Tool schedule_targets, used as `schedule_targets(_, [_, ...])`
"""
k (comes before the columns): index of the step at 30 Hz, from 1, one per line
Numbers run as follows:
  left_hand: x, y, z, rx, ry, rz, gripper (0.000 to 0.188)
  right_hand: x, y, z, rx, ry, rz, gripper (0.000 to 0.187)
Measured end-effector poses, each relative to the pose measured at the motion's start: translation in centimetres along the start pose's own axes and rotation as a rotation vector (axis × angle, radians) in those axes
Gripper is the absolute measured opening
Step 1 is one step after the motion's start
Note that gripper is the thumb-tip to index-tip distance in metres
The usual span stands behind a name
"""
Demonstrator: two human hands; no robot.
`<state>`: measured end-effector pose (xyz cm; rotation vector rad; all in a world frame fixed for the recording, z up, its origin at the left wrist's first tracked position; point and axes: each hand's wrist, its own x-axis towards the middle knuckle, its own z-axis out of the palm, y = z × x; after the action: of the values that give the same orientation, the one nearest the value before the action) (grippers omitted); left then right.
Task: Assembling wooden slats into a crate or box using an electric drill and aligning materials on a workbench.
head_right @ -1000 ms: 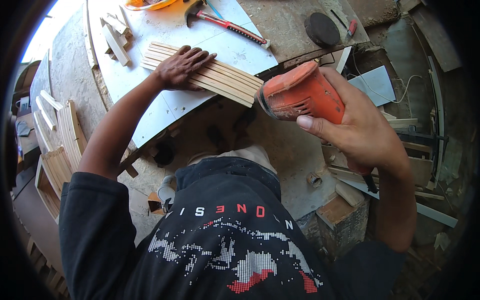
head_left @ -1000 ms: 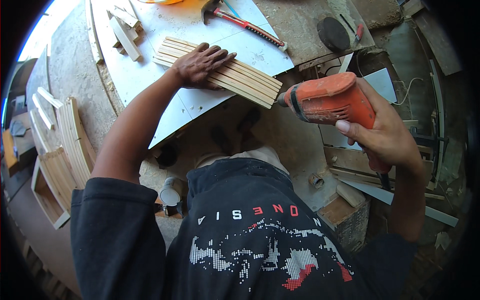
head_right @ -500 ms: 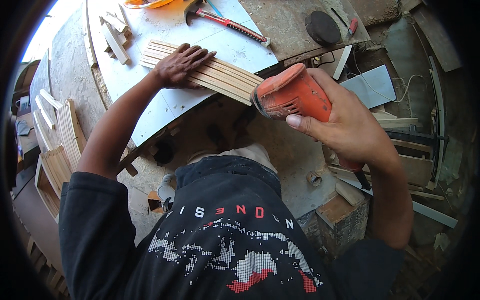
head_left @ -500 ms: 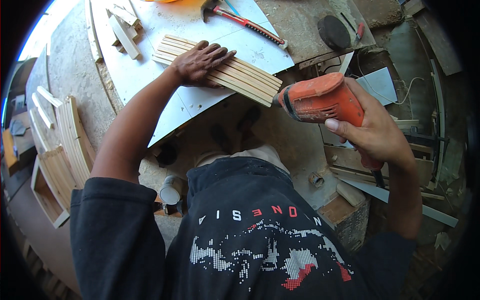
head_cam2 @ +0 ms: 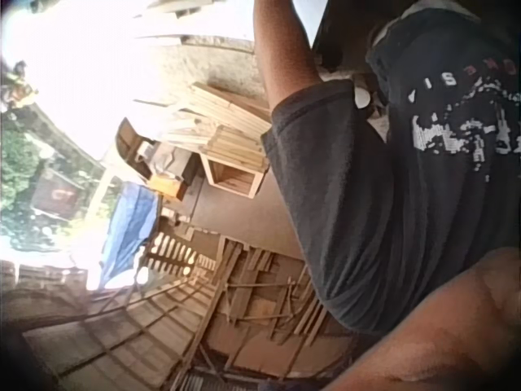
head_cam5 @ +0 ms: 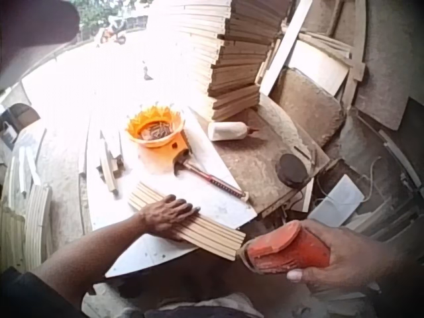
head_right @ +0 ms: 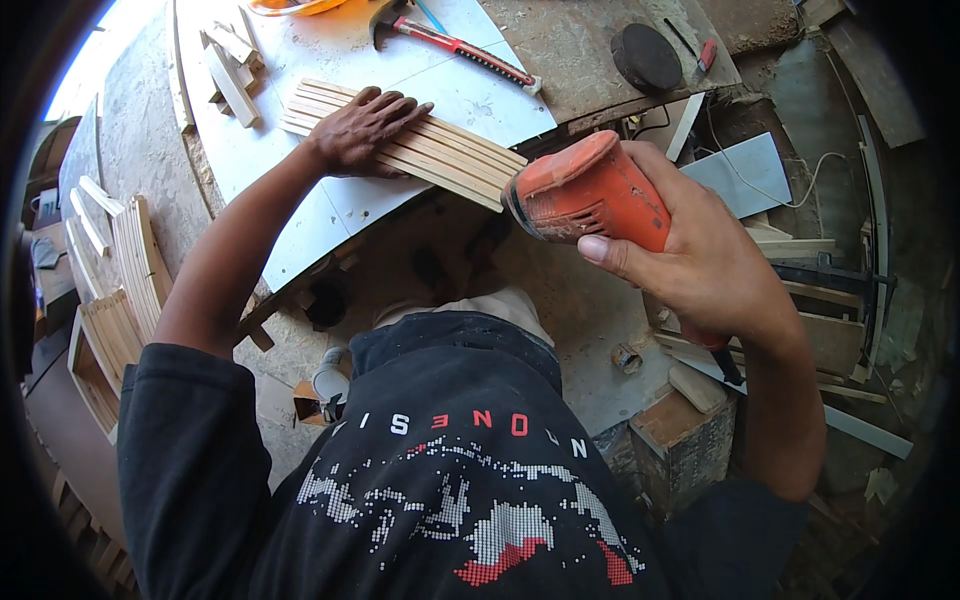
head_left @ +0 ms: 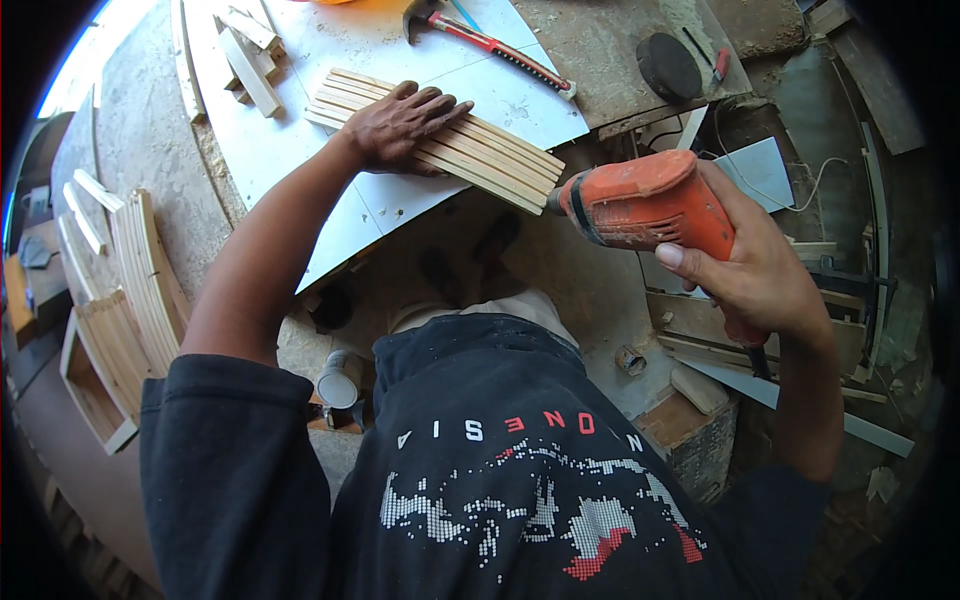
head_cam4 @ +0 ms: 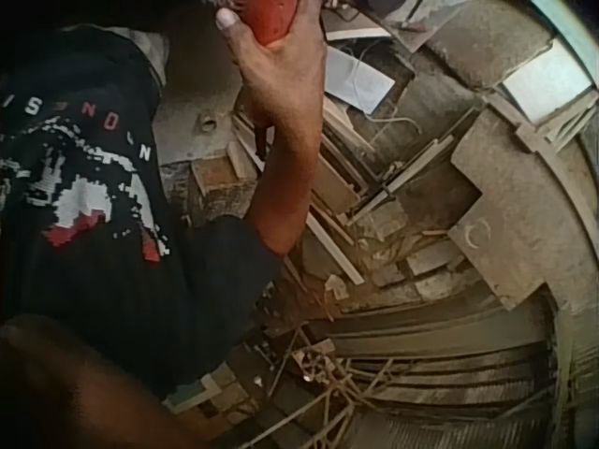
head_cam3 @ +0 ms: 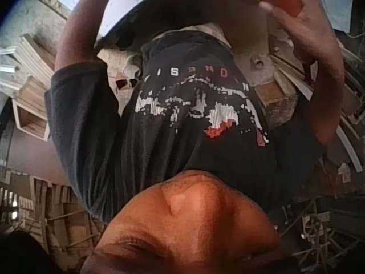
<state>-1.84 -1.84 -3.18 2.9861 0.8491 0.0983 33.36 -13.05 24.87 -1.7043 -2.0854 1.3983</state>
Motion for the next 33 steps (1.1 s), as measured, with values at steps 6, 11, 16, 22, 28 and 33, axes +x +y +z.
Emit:
schedule_targets(6, [0.1, 0.2, -0.2, -0.021, -0.045, -0.029, 0.116, 0.6, 0.0, 0.3, -0.017, -0.024, -0.01, 0.065])
schedule_targets(11, [0.1, 0.3, -0.4, -0.014, -0.05, -0.031, 0.116, 0.5, 0.1, 0.4, -0.027, -0.02, 0.013, 0.064])
schedule_targets(16, [-0.1, 0.2, -0.2, -0.021, -0.028, -0.024, 0.116, 0.6, 0.3, 0.4, -0.037, -0.015, 0.002, 0.064])
schedule_targets(22, [0.0, 0.2, -0.3, -0.025, -0.027, -0.017, 0.116, 0.6, 0.1, 0.4, -0.008, -0.023, 0.028, 0.063])
schedule_targets(28, [0.0, 0.3, -0.5, -0.01, -0.046, -0.026, 0.114, 0.8, 0.0, 0.4, 0.013, -0.022, 0.015, 0.062])
schedule_targets(33, [0.2, 0.5, -0.6, -0.002, -0.066, -0.034, 0.113, 0.5, 0.5, 0.5, 0.017, -0.011, 0.035, 0.061])
